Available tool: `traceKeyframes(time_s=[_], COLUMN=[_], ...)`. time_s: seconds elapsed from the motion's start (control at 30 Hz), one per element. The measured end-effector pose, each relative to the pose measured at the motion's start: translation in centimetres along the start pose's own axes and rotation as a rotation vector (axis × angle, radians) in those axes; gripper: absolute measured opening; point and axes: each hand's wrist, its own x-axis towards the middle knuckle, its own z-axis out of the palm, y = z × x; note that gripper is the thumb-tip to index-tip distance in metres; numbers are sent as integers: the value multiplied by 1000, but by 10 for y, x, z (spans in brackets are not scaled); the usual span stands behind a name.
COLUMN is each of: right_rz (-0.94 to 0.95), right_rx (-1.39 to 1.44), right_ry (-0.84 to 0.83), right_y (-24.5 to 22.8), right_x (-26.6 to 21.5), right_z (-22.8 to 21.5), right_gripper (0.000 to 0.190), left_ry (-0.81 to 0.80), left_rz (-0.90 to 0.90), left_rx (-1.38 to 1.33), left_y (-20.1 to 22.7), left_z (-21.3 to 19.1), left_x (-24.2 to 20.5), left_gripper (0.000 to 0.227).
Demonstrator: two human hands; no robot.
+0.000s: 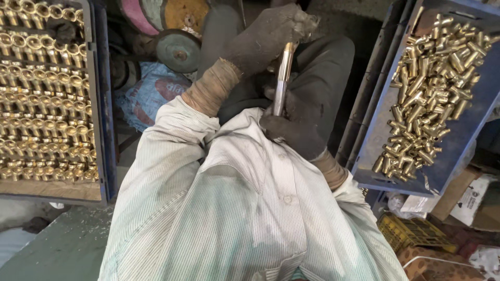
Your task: The person sits on the floor and repeatedly picks up brass-colored metal parts from a blue bin. They hold each part against a rotating grinding wheel to smooth or deburr it, then place the finished part into a tray. The process is repeated for multiple parts.
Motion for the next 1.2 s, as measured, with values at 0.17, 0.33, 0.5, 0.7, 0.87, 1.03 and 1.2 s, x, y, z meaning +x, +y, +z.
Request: traceKeyframes(time_s=[0.17,0.33,0.5,0.7,0.87,1.03,1.2], right_rz=[-142,-246,-242,-195,-194,-645,-645], right_rx=[-83,-222,-229,-159,-124,-772,-810], right_ry=[22,22,5,-33,76,354,241], right_y=[12,19,21,18,15,-5,-19], right_x=[-15,-15,-15,-16,-5,33,100], right_z=[-1,-6,-6,-9,-9,-23,-60], right_gripper=[42,33,43,49,36,21,26], left_ry=[-116,11,-49,-18,-116,19,58], left_rz=[-182,152,85,130,-95,-437,-849], left_rx=[-374,118,92,210,-14,-348,-387], left_y=[12,-1,-8,-5,-15,-33,-59], left_z=[-7,12,21,17,19,29,51], left_x=[3,-16,-26,-25,-20,-28,-46], left_gripper=[21,37,42,46,39,42,46])
